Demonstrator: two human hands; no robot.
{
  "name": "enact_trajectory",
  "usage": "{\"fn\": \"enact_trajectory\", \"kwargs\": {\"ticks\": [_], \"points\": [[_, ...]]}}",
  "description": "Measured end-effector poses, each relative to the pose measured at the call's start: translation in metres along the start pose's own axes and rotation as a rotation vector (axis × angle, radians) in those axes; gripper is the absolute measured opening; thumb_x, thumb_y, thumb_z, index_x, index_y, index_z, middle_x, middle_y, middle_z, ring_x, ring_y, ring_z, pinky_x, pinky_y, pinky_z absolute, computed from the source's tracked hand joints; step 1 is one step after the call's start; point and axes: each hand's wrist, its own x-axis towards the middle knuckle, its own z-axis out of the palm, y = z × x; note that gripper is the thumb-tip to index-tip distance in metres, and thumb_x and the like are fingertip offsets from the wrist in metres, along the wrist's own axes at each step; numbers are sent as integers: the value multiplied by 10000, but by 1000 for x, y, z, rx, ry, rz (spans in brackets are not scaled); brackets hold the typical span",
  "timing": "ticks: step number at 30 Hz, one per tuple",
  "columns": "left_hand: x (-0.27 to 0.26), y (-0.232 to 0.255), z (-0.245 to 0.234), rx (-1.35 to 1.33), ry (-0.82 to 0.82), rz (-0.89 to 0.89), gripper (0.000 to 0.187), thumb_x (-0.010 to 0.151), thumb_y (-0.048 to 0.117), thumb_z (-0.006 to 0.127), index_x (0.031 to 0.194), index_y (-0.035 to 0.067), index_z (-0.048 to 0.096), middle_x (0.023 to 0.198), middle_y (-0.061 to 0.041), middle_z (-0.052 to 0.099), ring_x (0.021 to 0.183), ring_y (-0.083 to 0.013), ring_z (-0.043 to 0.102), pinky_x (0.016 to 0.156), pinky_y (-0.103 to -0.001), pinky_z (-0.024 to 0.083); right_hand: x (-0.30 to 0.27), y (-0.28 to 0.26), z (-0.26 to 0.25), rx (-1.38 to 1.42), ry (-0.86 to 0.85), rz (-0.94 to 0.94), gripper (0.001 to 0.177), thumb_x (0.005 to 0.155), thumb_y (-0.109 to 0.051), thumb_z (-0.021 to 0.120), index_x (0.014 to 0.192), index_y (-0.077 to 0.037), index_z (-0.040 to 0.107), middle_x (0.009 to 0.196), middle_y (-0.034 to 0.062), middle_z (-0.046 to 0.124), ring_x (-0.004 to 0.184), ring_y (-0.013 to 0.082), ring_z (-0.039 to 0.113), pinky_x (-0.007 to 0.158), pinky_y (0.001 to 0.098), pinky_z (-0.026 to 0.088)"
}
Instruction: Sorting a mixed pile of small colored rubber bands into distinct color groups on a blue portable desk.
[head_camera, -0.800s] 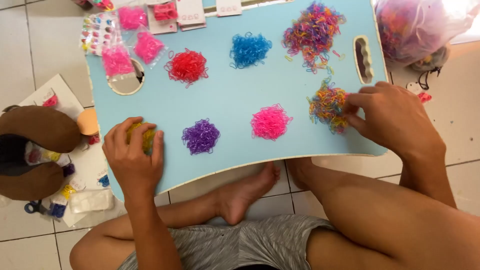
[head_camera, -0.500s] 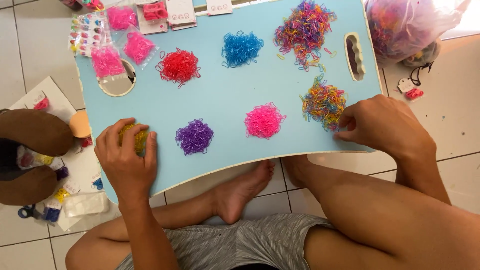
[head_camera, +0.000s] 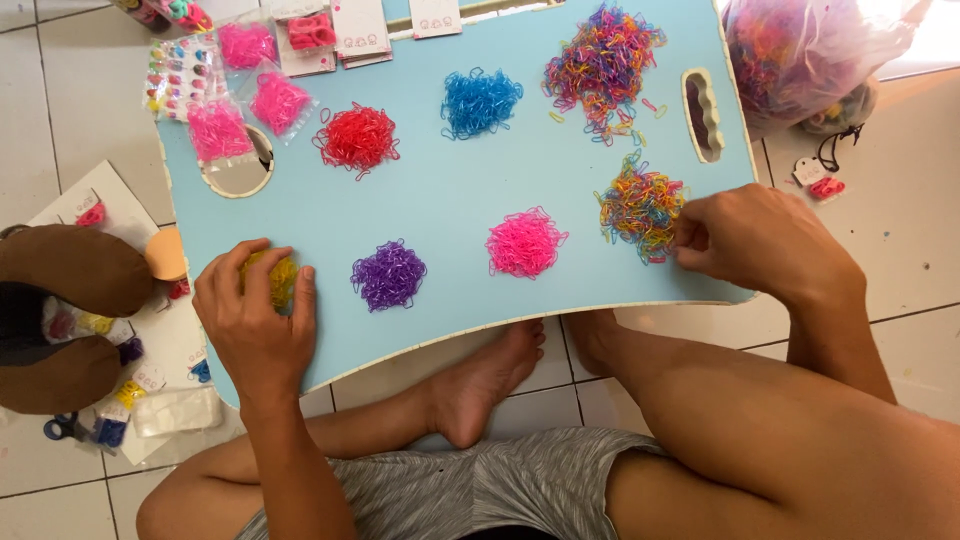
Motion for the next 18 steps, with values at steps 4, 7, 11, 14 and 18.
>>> {"fn": "enact_trajectory", "kwargs": {"ticks": [4,7,11,14,18], "points": [[4,6,-5,15,28,56,270,928,80,799,1168,1,703,1295,-152,605,1280,-364,509,1118,-507,394,-3,6,-4,58,136,-37,142,781,-275,768,876,-182,817,849,69,778,699,307,685,725,407,548],[5,16,-1,77,46,68,312,898,146,832,1177,51,730,1326,-115,618,1343,-352,463,1119,-530,360,-4,4,-7,148,294,-112,66,799,-200,782,854,-166,793,671,43,713,510,250,565,601,375,484],[18,68,12,-101,77,126,298,867,157,827,1137,90,721,1245,-65,633,1240,-312,519,1122,-506,368,-3,-7,-9,272,503,-357,106,776,-143,829,843,-121,750,714,38,702,587,216,602,605,368,456],[31,117,29,-267,44,239,253,850,128,803,1092,96,737,1173,-33,662,1163,-282,550,1064,-487,391,-3,-16,-13,327,565,-431,141,781,-107,817,902,-102,744,756,-1,713,610,203,591,621,358,453],[43,162,40,-410,1,384,230,843,98,797,1061,78,728,1142,-40,667,1129,-275,543,1038,-478,429,-1,-13,-16,281,532,-378,115,813,-97,765,927,-92,748,858,-17,768,626,257,642,655,387,491]]}}
